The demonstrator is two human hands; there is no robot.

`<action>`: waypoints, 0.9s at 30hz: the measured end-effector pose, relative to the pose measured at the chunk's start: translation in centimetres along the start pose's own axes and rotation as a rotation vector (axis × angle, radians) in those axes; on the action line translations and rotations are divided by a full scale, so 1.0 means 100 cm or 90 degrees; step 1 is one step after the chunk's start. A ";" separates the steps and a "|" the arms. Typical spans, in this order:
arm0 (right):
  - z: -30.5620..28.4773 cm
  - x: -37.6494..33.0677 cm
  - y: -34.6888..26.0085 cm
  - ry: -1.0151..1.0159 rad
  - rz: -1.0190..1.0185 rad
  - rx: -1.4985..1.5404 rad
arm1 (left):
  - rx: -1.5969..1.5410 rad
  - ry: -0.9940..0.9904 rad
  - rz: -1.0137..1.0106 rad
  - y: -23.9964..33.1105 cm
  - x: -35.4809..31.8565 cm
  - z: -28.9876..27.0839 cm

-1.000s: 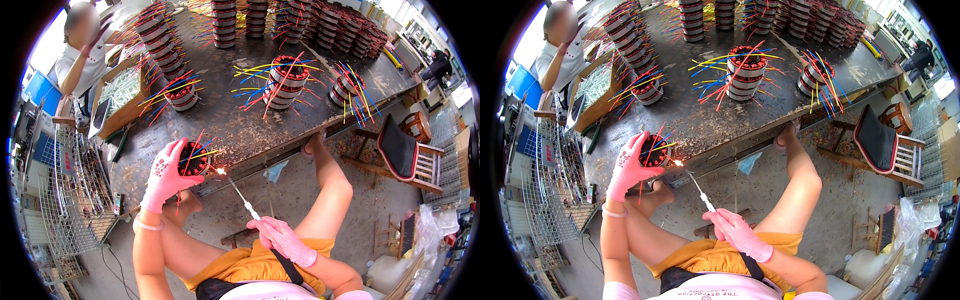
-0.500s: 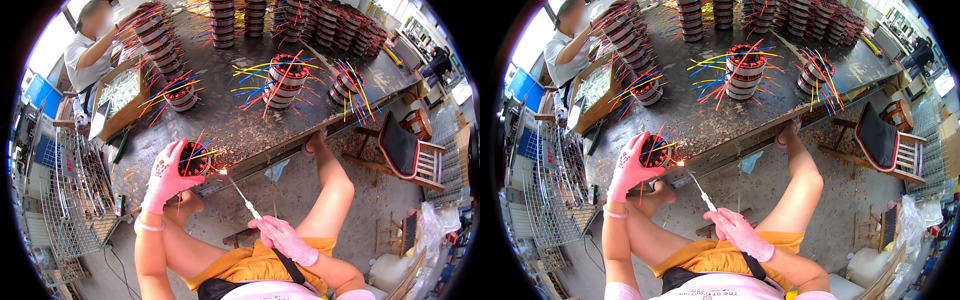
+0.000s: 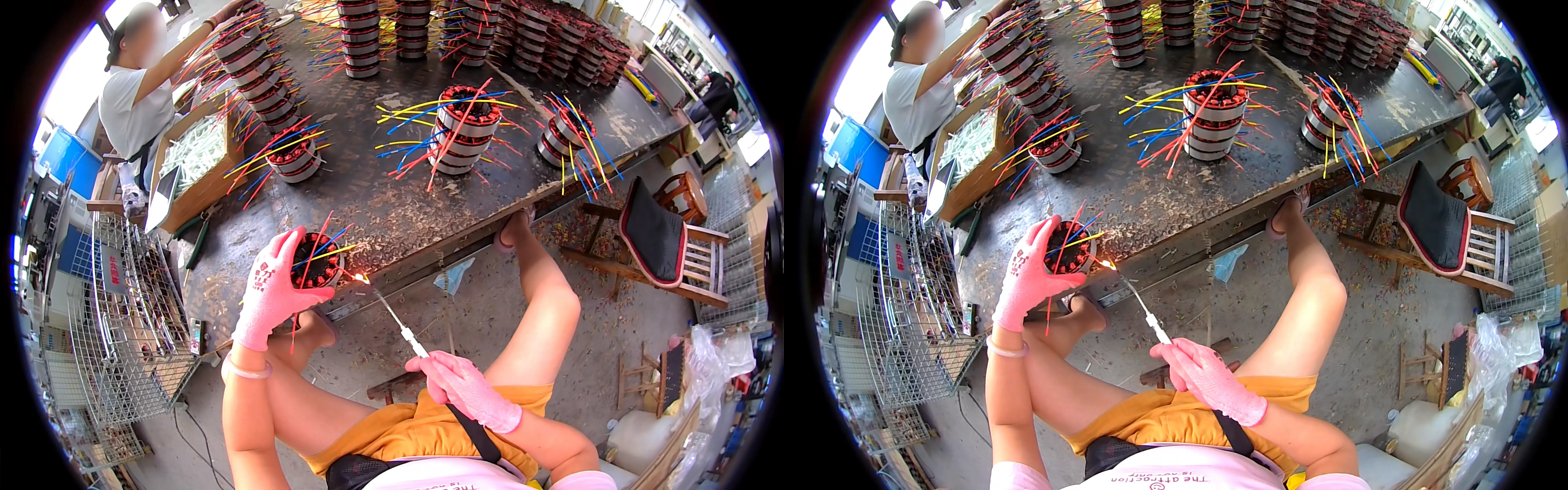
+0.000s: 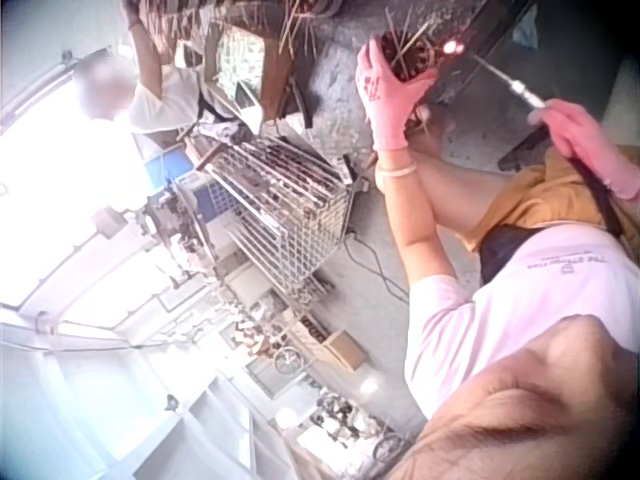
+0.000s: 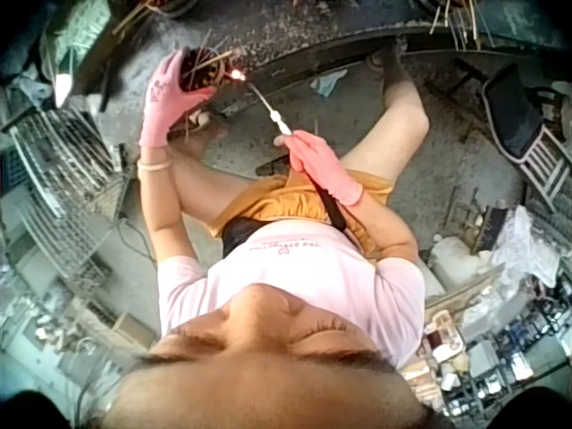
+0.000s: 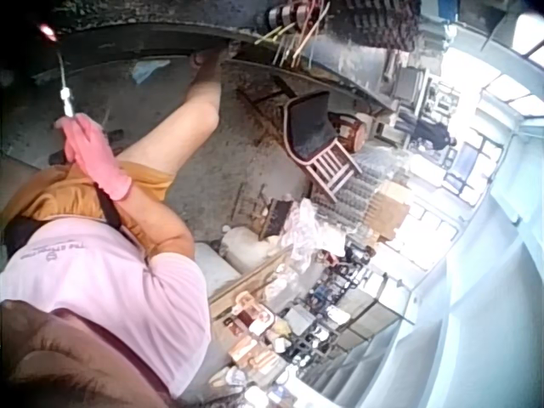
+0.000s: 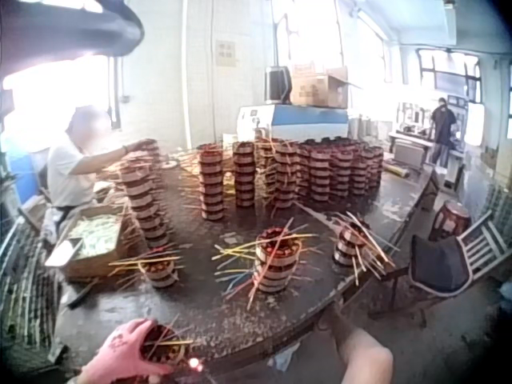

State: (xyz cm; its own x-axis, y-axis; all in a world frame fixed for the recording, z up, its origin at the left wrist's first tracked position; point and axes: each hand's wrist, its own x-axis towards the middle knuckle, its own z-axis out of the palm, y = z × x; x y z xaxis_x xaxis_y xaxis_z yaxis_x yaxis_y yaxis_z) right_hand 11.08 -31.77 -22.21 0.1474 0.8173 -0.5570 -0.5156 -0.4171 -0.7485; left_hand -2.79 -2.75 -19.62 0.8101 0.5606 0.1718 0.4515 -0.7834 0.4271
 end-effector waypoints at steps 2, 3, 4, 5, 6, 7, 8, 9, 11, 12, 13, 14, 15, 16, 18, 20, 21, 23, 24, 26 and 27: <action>0.000 0.000 0.000 0.003 0.002 -0.007 | -0.005 0.000 0.000 0.001 0.000 -0.001; -0.001 0.000 0.002 0.001 -0.001 -0.005 | -0.005 -0.001 0.000 0.001 0.000 -0.001; -0.001 0.000 0.003 0.000 -0.004 -0.003 | -0.004 -0.002 -0.001 0.000 0.000 -0.001; -0.001 0.000 0.002 -0.003 -0.006 -0.005 | -0.003 -0.003 -0.001 0.000 0.000 0.000; 0.000 -0.001 0.000 -0.007 -0.009 -0.008 | -0.004 -0.003 -0.002 0.000 0.000 0.000; 0.001 -0.001 -0.002 -0.010 -0.011 -0.010 | -0.005 -0.003 -0.004 0.000 -0.001 0.000; 0.001 -0.001 -0.001 -0.013 -0.017 -0.004 | -0.005 -0.004 -0.006 -0.001 -0.001 0.000; 0.000 0.000 0.000 -0.015 -0.022 0.002 | -0.004 -0.004 -0.006 -0.001 -0.001 0.000; 0.000 -0.001 0.001 -0.015 -0.025 0.003 | -0.001 -0.004 -0.006 -0.001 0.000 0.000; 0.000 -0.001 0.000 -0.013 -0.022 -0.003 | -0.003 -0.005 -0.006 -0.001 0.000 0.000; 0.000 -0.001 0.000 -0.011 -0.020 -0.009 | -0.005 -0.005 -0.007 0.000 0.000 0.000; -0.001 -0.001 0.000 -0.011 -0.014 -0.009 | -0.007 -0.005 -0.007 0.000 0.000 0.000; -0.001 -0.001 0.000 -0.011 -0.009 -0.010 | -0.007 -0.002 -0.003 -0.001 0.000 0.000; -0.001 -0.001 0.000 -0.010 -0.004 -0.011 | -0.007 0.000 0.001 -0.001 0.000 0.001; -0.001 -0.001 0.001 -0.015 -0.008 0.004 | -0.005 0.003 0.007 -0.003 -0.001 0.002; -0.001 -0.001 0.001 -0.017 -0.016 0.014 | 0.000 0.004 0.010 -0.003 0.000 0.002; 0.000 -0.001 0.000 -0.018 -0.022 0.017 | 0.000 0.004 0.007 -0.003 0.000 0.002; 0.001 -0.001 -0.001 -0.017 -0.028 0.018 | 0.000 0.003 0.003 -0.002 0.000 0.002; 0.001 -0.001 -0.001 -0.015 -0.029 0.017 | -0.001 0.003 0.002 -0.002 -0.001 0.002; 0.001 -0.001 0.000 -0.012 -0.024 0.014 | -0.004 0.004 0.002 -0.003 -0.001 0.002; -0.001 -0.001 0.002 -0.010 -0.019 0.012 | -0.005 0.003 0.002 -0.003 0.000 0.002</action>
State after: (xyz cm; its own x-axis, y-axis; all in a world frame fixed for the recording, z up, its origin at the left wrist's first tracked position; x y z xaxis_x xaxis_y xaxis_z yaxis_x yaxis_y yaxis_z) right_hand 11.04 -31.93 -22.36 0.1499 0.8350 -0.5295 -0.5277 -0.3853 -0.7570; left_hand -2.86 -2.61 -19.93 0.8098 0.5595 0.1768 0.4464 -0.7830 0.4331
